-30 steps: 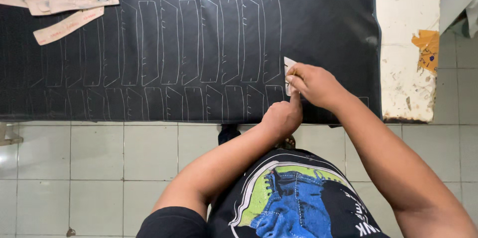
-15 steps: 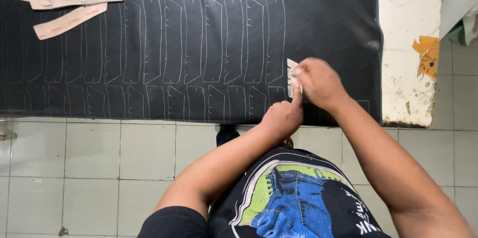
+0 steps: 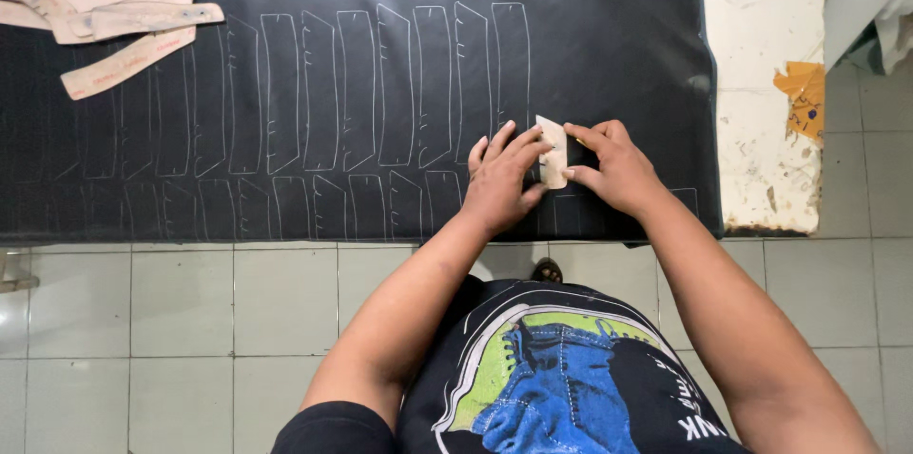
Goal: The person uses a wooden pattern and a pencil to trace multiple identical shapes onto a large black fabric laid on a table. The person repeatedly positions the pattern, traces its outline, and moves to the next position, creating a row of marked shapes.
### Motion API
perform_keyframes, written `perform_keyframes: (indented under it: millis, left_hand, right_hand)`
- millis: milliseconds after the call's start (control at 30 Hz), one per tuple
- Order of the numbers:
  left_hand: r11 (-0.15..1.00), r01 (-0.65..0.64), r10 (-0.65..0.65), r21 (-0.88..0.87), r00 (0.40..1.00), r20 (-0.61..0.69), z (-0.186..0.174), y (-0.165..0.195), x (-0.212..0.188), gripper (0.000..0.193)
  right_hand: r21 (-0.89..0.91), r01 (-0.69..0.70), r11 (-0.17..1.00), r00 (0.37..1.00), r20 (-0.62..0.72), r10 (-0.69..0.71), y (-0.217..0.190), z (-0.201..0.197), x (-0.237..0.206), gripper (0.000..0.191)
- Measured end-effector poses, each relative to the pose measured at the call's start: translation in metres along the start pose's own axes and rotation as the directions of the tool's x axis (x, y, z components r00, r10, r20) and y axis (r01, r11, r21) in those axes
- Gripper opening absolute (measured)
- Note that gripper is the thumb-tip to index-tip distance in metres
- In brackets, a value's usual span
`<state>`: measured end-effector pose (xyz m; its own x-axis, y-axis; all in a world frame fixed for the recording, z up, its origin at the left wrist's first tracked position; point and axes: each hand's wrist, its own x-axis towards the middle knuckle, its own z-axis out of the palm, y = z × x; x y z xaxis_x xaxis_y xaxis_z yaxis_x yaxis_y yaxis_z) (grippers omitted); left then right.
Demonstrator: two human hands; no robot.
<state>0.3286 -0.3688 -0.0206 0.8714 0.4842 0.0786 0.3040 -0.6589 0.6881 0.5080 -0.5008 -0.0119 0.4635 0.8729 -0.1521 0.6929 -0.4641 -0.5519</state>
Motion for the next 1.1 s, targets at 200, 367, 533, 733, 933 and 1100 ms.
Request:
perform_keyframes:
  millis: [200, 367, 533, 733, 933, 1100]
  left_hand:
    - [0.999, 0.025, -0.025, -0.041, 1.0, -0.003, 0.003, -0.004, -0.001, 0.064]
    - [0.999, 0.027, -0.026, -0.036, 1.0, 0.006, 0.004, -0.003, 0.0, 0.063]
    - [0.999, 0.024, -0.023, -0.023, 1.0, 0.012, 0.007, -0.005, 0.0, 0.063]
    - [0.997, -0.022, 0.02, 0.078, 0.999, 0.03, 0.009, -0.005, 0.0, 0.052]
    - [0.995, -0.05, 0.05, 0.091, 0.999, -0.005, 0.012, -0.003, -0.001, 0.05]
    - [0.992, -0.058, 0.058, 0.115, 0.998, -0.001, 0.014, 0.001, 0.001, 0.048]
  right_hand:
    - [0.006, -0.027, 1.0, 1.0, 0.017, 0.027, -0.002, -0.001, 0.0, 0.065]
    - [0.006, -0.057, 0.998, 0.998, 0.042, 0.057, -0.005, -0.005, 0.0, 0.065]
    - [0.006, -0.048, 0.999, 0.998, 0.04, 0.048, -0.003, -0.005, 0.0, 0.065]
    - [-0.021, -0.013, 1.0, 1.0, -0.004, 0.013, 0.0, -0.002, -0.001, 0.063]
    - [-0.221, 0.018, 0.975, 0.996, -0.077, -0.036, -0.004, -0.005, -0.012, 0.053]
    - [-0.347, -0.138, 0.928, 0.989, -0.09, 0.114, 0.028, -0.041, -0.002, 0.051]
